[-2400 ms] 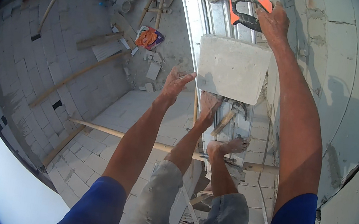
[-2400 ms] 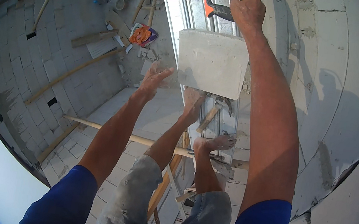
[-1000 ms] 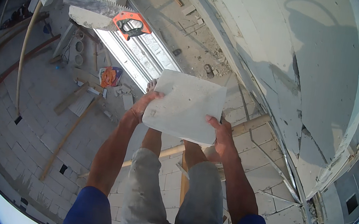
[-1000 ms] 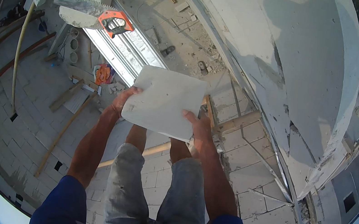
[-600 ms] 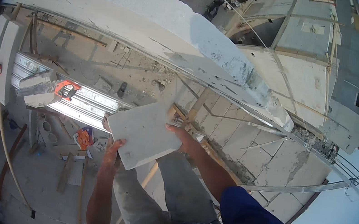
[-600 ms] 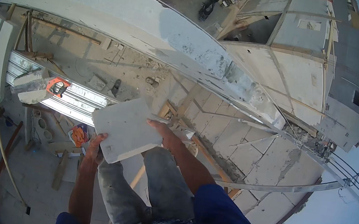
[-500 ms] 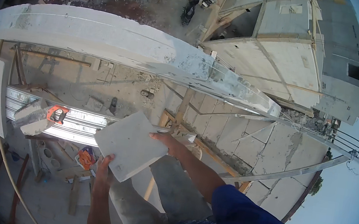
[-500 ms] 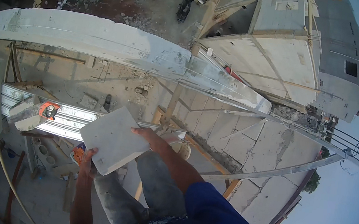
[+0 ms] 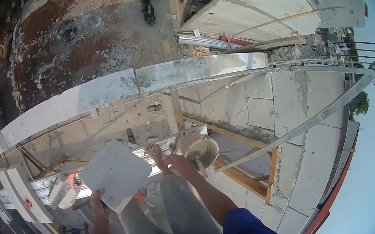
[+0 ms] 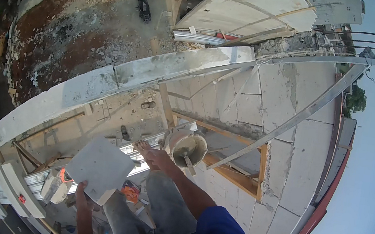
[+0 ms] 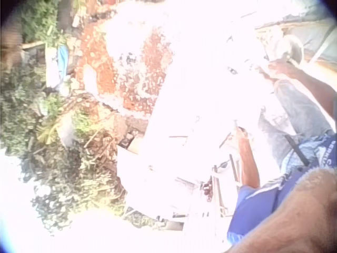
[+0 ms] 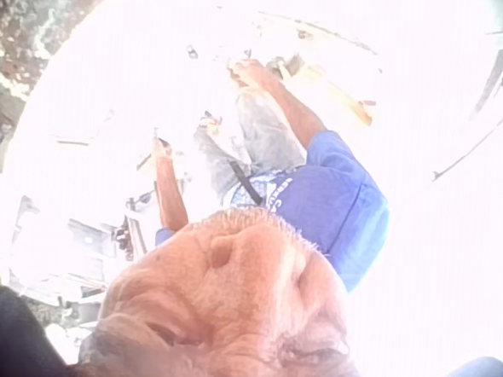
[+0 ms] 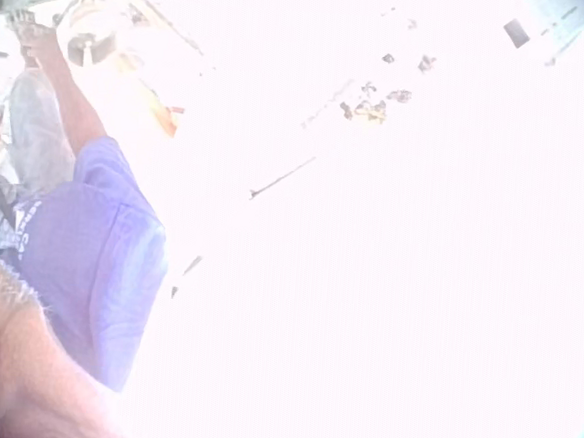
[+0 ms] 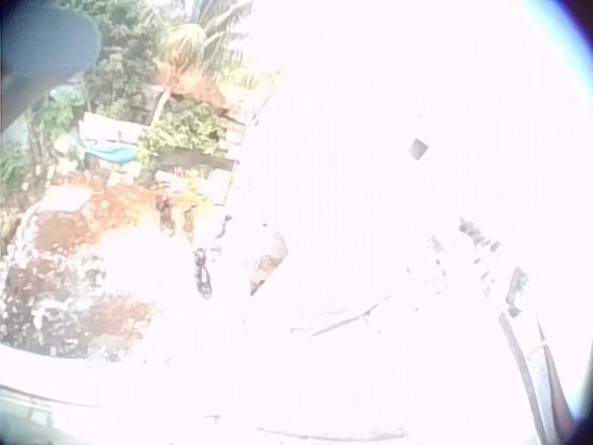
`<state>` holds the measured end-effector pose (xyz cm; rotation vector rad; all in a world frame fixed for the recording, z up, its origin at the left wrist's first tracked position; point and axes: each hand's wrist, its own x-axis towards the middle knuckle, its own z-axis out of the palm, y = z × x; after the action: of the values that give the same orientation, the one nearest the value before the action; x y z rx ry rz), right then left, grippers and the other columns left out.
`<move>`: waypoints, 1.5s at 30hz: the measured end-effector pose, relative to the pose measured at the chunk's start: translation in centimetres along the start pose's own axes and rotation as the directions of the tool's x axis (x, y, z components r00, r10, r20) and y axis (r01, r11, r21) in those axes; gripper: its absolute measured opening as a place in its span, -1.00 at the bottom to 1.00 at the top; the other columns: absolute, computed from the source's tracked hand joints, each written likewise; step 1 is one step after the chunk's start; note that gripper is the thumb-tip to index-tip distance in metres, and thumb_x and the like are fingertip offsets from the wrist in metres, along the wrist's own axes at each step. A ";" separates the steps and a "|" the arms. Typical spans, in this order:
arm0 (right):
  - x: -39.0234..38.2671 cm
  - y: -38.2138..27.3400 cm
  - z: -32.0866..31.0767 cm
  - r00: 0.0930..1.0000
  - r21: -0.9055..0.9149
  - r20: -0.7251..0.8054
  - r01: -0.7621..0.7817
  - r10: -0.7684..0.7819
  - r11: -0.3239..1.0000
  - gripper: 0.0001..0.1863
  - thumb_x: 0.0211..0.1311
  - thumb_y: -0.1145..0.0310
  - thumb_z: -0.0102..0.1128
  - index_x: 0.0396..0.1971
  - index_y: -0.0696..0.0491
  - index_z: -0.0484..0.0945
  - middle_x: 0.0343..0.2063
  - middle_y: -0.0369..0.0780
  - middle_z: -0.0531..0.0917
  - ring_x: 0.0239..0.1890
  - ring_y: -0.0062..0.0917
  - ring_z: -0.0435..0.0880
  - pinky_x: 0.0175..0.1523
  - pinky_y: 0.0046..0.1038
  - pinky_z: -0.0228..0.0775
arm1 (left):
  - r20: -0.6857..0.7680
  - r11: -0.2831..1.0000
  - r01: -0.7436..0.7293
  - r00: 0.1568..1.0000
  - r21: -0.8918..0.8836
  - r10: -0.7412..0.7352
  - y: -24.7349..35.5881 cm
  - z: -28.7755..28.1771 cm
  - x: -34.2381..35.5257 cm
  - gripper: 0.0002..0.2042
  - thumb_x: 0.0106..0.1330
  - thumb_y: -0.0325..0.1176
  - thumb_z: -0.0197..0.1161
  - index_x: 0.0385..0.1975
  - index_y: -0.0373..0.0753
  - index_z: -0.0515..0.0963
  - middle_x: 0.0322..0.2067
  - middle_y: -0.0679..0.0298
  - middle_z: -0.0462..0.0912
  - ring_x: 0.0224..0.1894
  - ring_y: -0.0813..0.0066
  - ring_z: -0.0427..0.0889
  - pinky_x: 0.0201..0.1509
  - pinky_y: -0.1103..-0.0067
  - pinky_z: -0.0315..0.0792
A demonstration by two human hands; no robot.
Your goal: The person cuts a concrete block with a hand saw, applies mortar onto the block and structure using a trowel, and installs the block onto the wall by hand.
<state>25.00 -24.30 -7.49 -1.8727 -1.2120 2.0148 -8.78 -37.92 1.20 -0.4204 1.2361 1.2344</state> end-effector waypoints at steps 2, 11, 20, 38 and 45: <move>-2.6 3.2 -1.4 0.967 -0.159 -0.234 0.067 -0.104 0.985 -0.59 0.18 0.04 0.18 -0.39 0.15 0.63 -0.51 -0.04 0.65 -0.42 -0.30 0.63 -0.22 -0.28 0.40 | 0.024 0.998 0.052 0.998 0.023 -0.052 0.9 -1.2 0.8 -0.46 0.10 -0.32 0.21 0.11 -0.36 0.31 -0.07 0.13 0.48 -0.04 0.22 0.54 -0.01 0.32 0.50; -13.6 15.9 -4.5 0.710 -0.389 -0.704 -0.383 -0.001 0.838 -0.49 -0.04 0.56 0.04 0.04 0.11 0.37 -0.09 0.04 0.47 -0.08 0.04 0.51 0.00 -0.06 0.40 | -0.288 0.919 0.125 0.958 0.375 -0.013 7.9 -6.7 1.0 -0.37 0.13 -0.12 0.23 0.19 -0.26 0.27 0.02 0.16 0.44 0.07 0.20 0.48 0.06 0.28 0.44; -4.5 22.9 -9.9 0.700 -0.563 -0.711 -0.622 0.065 0.544 -0.61 0.07 0.24 0.20 -0.08 0.06 0.50 -0.18 -0.12 0.52 -0.03 -0.24 0.48 0.00 -0.08 0.33 | -0.260 0.899 0.130 0.965 0.418 -0.018 6.9 -5.1 2.0 -0.32 0.14 -0.10 0.23 0.23 -0.28 0.21 0.08 0.13 0.40 0.13 0.18 0.42 0.18 0.22 0.39; -4.9 23.3 -13.9 0.708 -0.557 -0.695 -0.642 0.128 0.527 -0.72 0.06 0.34 0.13 -0.26 0.20 0.43 -0.34 -0.02 0.53 -0.47 -0.24 0.65 -0.33 -0.34 0.59 | -0.119 0.744 0.127 0.991 0.656 -0.064 -0.7 2.4 1.0 -0.22 0.12 -0.04 0.09 0.33 -0.26 0.05 0.18 0.08 0.29 0.24 0.10 0.33 0.23 0.19 0.33; -0.7 23.1 -14.1 0.733 -0.717 -0.399 -0.624 -0.550 -0.311 -0.76 0.01 0.38 0.14 -0.32 0.18 0.48 -0.40 -0.16 0.55 -0.38 -0.34 0.61 -0.27 -0.37 0.49 | -0.087 0.758 0.156 0.988 0.633 -0.130 -1.9 2.2 1.1 -0.25 0.13 -0.06 0.10 0.32 -0.26 0.08 0.15 0.10 0.33 0.23 0.13 0.36 0.23 0.19 0.33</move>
<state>47.12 -33.78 -19.97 -2.4764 -2.7926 -0.9889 -6.29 -36.32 0.34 -0.0261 1.5391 0.6076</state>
